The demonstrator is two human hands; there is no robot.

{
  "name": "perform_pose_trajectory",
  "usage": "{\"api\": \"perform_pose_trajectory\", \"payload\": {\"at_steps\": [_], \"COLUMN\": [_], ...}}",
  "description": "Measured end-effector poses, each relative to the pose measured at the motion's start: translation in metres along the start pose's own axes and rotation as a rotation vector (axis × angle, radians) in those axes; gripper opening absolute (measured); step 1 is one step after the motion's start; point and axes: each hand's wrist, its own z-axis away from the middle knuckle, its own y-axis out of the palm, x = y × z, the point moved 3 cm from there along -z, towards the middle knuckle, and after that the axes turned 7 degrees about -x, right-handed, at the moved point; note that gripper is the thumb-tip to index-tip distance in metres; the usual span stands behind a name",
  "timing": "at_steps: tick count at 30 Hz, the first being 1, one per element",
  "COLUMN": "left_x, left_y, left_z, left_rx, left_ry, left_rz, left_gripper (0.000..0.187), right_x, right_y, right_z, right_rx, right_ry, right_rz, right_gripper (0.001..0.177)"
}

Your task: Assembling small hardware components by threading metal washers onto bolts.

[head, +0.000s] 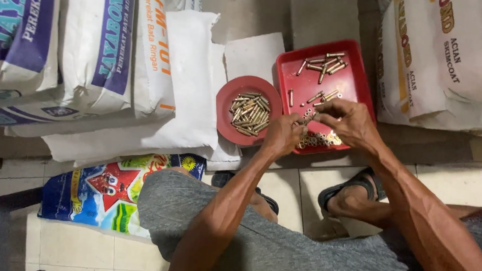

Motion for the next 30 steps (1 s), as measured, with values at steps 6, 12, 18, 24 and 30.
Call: {"api": "perform_pose_trajectory", "payload": {"at_steps": [6,12,18,24,30], "left_x": [-0.007,-0.02,-0.023,0.004,0.006], "left_y": [-0.004,-0.005,-0.011,-0.003,-0.002], "left_z": [0.01,0.016,0.011,0.005,0.004], "left_rx": [0.02,0.069,0.103,0.096,0.101], "left_ry": [0.066,0.052,0.083,0.126,0.139], "left_rz": [-0.159,-0.321,-0.335,-0.351,-0.45], "left_gripper": [0.02,0.021,0.018,0.017,0.016], "right_x": [-0.005,-0.02,-0.032,-0.044,-0.096], "right_y": [0.004,0.006,0.01,0.022,0.037], "right_z": [-0.003,-0.005,-0.005,0.012,0.004], "right_rx": [0.06,0.067,0.058,0.016,0.022], "right_ry": [0.0,-0.028,-0.056,-0.077,-0.025], "right_rz": [-0.054,-0.048,-0.04,0.094,0.272], "right_gripper": [0.012,0.012,0.006,0.018,0.04]}}
